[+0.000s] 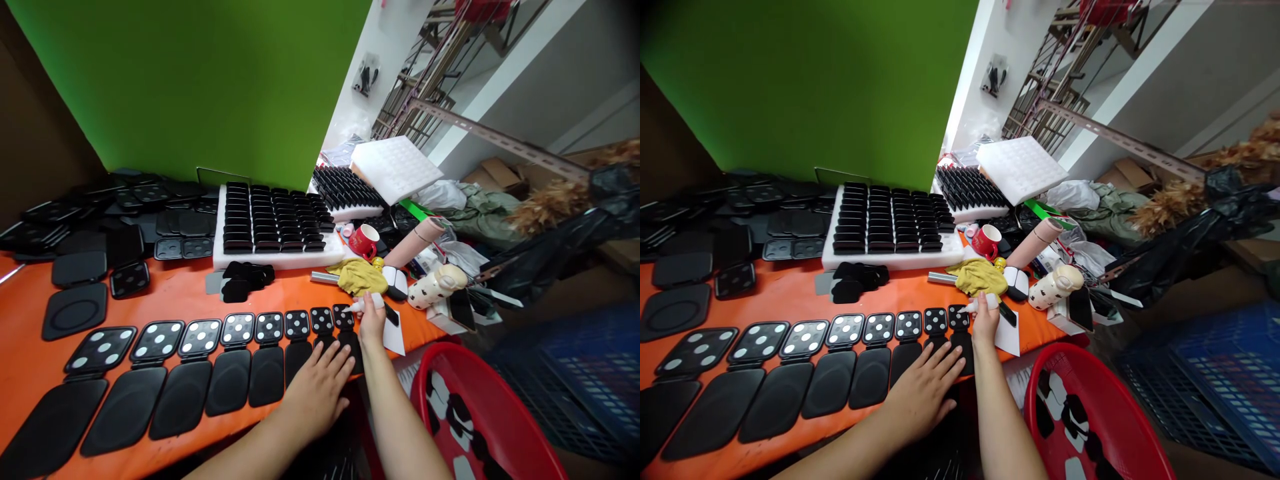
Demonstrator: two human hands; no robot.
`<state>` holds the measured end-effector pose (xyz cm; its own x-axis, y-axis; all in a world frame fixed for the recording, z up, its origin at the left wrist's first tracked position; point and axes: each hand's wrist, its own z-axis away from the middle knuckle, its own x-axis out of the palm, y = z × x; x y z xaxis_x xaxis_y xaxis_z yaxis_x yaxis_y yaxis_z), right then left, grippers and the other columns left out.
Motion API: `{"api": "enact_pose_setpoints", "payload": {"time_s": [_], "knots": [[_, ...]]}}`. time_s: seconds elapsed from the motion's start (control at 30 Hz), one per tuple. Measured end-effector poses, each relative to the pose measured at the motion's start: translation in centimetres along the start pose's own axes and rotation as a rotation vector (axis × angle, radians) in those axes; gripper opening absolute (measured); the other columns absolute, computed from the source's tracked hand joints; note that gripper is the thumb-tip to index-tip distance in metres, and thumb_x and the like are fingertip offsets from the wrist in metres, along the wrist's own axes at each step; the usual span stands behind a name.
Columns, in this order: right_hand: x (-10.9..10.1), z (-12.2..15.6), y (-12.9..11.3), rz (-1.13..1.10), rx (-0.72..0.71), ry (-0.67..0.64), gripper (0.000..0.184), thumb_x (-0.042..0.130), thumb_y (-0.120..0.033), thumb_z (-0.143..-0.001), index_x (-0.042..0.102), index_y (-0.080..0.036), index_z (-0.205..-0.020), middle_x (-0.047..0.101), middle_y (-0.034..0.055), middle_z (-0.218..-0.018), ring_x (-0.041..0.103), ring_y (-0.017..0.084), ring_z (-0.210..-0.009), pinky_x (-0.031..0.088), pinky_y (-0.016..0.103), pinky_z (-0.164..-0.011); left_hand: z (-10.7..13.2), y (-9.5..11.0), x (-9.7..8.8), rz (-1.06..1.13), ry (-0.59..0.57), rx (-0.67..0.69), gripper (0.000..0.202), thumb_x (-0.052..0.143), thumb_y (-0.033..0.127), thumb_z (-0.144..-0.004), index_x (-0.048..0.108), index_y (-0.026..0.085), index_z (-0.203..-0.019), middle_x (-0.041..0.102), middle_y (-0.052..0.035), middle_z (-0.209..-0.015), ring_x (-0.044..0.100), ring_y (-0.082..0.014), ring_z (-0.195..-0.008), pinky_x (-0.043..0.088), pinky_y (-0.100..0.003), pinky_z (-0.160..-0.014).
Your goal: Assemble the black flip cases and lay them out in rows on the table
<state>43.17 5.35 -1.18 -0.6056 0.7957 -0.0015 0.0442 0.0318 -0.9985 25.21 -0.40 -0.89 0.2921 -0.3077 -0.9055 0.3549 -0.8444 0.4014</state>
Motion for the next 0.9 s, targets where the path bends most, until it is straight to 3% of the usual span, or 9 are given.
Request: {"api": "enact_pose_setpoints", "payload": {"time_s": [0.9], "knots": [[0.07,0.05,0.1,-0.028,-0.01,0.02,0.035,0.057,-0.049,-0.073,0.055,-0.014,-0.073,0.062,0.0018,-0.063,0.05,0.008,-0.045,0.033,0.019,-0.04,0.07,-0.05,0.27,0.009,0.016,0.001,0.058,0.032,0.048,-0.087,0.026,0.021,-0.137,0.025,-0.0024,-0.145,0.017,-0.0236,-0.133,0.011,-0.045,-0.107]]}}
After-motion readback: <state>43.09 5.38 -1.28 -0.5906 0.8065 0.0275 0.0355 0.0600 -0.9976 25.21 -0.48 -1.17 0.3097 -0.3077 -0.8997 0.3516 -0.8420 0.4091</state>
